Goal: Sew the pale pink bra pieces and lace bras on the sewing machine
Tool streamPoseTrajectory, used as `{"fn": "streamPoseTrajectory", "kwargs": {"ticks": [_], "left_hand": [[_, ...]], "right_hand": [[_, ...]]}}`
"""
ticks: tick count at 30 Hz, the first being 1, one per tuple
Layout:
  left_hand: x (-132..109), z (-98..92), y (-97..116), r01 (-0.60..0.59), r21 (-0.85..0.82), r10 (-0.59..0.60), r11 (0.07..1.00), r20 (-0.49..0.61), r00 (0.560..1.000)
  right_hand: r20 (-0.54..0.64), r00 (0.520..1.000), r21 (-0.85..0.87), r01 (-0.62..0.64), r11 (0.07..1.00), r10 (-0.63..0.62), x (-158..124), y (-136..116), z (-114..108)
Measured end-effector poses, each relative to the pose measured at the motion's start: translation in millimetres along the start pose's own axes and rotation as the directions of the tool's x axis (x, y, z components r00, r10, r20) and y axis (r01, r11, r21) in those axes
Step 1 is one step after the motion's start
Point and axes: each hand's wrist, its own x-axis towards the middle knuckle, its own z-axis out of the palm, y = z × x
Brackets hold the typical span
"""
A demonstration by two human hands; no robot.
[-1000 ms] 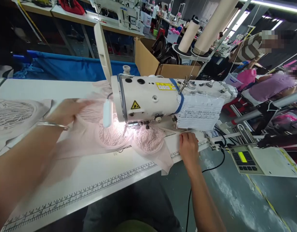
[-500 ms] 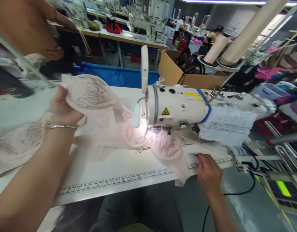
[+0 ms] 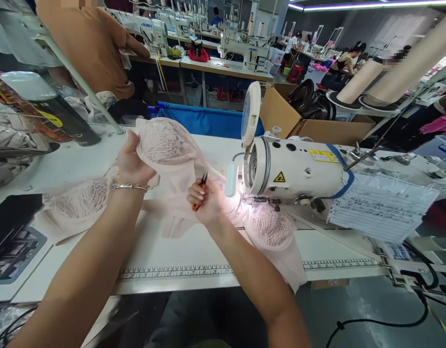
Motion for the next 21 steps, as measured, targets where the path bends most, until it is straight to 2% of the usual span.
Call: {"fn": "streamPoseTrajectory", "kwargs": {"ticks": [3,6,15,21], "left_hand": [[-1,1.7,2,0.014,-0.023,-0.014,1.000,-0.010,1.000],[-2,2.6,3,0.032,-0.029,-0.033,0.999,-0.015,0.999],[-5,1.9,10,0.045,-0.071,-0.045,0.996,-0.005,0.999],[-5,2.1,12,0.048,-0.080,-0.051,0.996,-0.029,0.998]], "right_hand": [[-0.003,0.996,0.079,0.091,0.993,-0.091,12,-5,3],[-0.014,0.993,0.091,0.120,0.989,-0.119,17,-6,6],[-0.032,0.991,0.248,0.133,0.960,-0.129,20,-5,11],[-0.070,0.989,0.217,0.145,0.965,-0.133,20,-6,12]]}}
